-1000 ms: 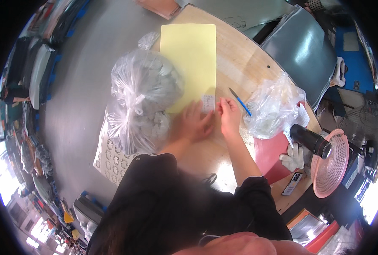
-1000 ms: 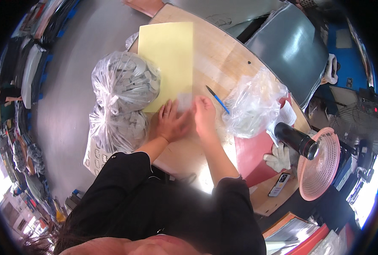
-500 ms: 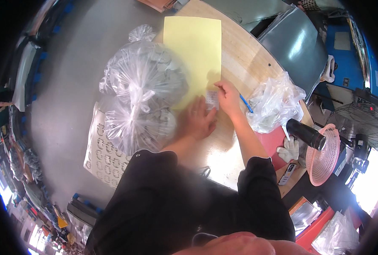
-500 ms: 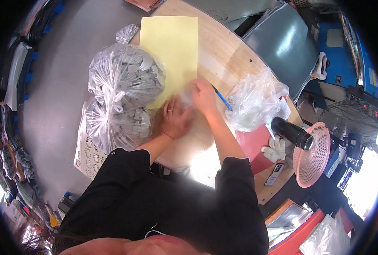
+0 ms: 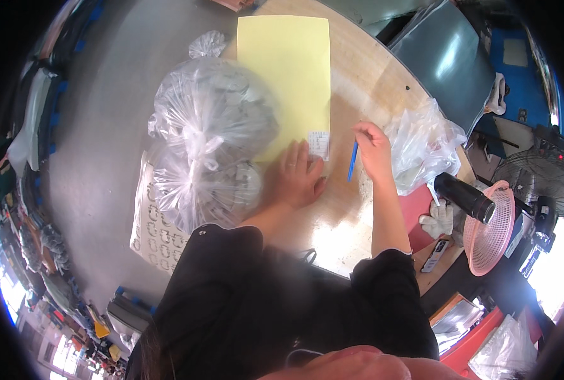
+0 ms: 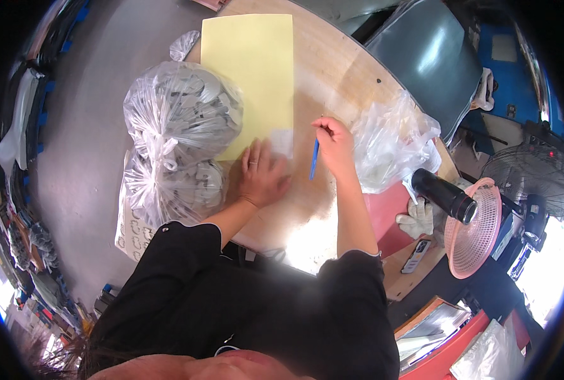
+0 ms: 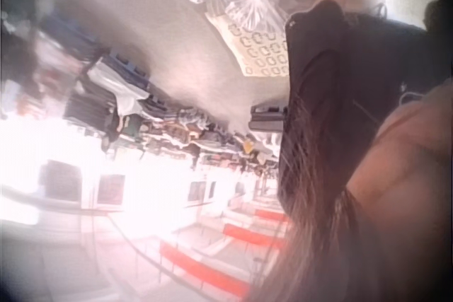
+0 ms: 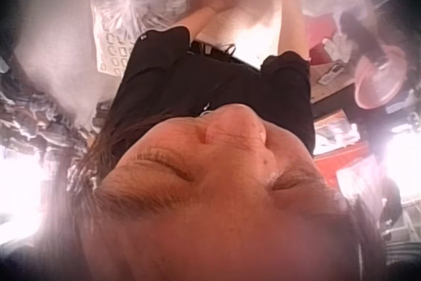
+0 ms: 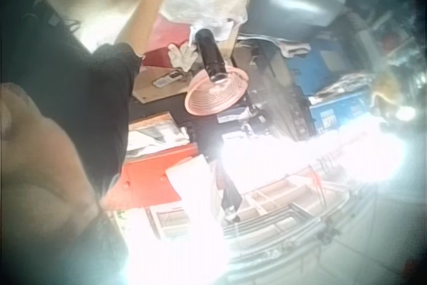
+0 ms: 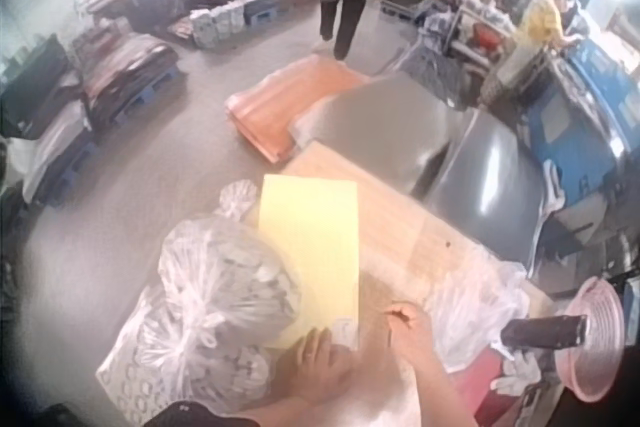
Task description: The person gathers small gray items into plastic bags, ties the bags shut, and writes on a label with a blue pen. They then place the labeled bags into a metal tray and move to a red machine to place items into molds.
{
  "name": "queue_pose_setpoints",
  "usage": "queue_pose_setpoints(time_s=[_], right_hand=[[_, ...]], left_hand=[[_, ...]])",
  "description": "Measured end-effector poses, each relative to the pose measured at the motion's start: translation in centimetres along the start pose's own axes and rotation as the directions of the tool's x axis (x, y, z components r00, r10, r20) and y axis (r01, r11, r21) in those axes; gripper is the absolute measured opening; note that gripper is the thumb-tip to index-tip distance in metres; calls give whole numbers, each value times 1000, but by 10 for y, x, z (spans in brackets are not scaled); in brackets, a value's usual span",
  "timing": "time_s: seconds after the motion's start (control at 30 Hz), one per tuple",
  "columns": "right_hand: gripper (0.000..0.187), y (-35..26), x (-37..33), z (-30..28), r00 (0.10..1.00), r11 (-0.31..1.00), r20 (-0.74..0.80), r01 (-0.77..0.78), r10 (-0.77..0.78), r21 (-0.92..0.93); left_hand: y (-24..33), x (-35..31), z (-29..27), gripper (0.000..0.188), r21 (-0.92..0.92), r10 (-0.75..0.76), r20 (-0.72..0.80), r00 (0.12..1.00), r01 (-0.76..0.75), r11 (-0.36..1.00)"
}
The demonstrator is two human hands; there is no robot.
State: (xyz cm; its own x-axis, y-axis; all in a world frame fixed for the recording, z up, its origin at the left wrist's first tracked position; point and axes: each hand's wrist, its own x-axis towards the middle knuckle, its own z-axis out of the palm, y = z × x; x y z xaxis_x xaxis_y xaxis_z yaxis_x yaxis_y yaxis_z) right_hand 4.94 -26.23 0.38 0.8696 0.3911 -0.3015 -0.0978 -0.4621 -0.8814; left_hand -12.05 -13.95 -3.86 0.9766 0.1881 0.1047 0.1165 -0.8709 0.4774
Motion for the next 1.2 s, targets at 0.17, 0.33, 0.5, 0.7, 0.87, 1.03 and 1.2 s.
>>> queue_pose_setpoints(time_s=[0.17, 0.33, 0.5, 0.7, 0.87, 1.03, 1.2], right_hand=[[26, 13, -28, 8, 950, 283, 253, -298, 185, 912], [23, 23, -46, 41, 967, 343, 242, -255, 79, 904], [11, 26, -55, 55, 994, 907, -23, -91, 110, 411], [10, 27, -58, 70, 958, 970, -166, 222, -235, -96], [9, 34, -52, 72, 926, 933, -150, 326, -348, -150], [8, 31, -51, 73, 910, 918, -152, 363, -386, -158], [9, 28, -49, 74, 899, 902, -145, 384, -414, -197]], left_hand=[[0, 0, -1, 48, 42, 5, 37, 999, -7, 999], [1, 0, -3, 50, 37, -15, 62, 998, 13, 999], [-1, -1, -1, 54, 42, -5, 68, 998, 3, 999], [-2, -3, 3, 57, 30, -16, 80, 997, 14, 999], [-2, -4, 4, 56, 26, 6, 46, 999, -7, 1000], [-3, -3, 5, 56, 33, 15, 11, 1000, -16, 999], [-3, -3, 4, 56, 28, 2, 33, 999, -3, 1000]])
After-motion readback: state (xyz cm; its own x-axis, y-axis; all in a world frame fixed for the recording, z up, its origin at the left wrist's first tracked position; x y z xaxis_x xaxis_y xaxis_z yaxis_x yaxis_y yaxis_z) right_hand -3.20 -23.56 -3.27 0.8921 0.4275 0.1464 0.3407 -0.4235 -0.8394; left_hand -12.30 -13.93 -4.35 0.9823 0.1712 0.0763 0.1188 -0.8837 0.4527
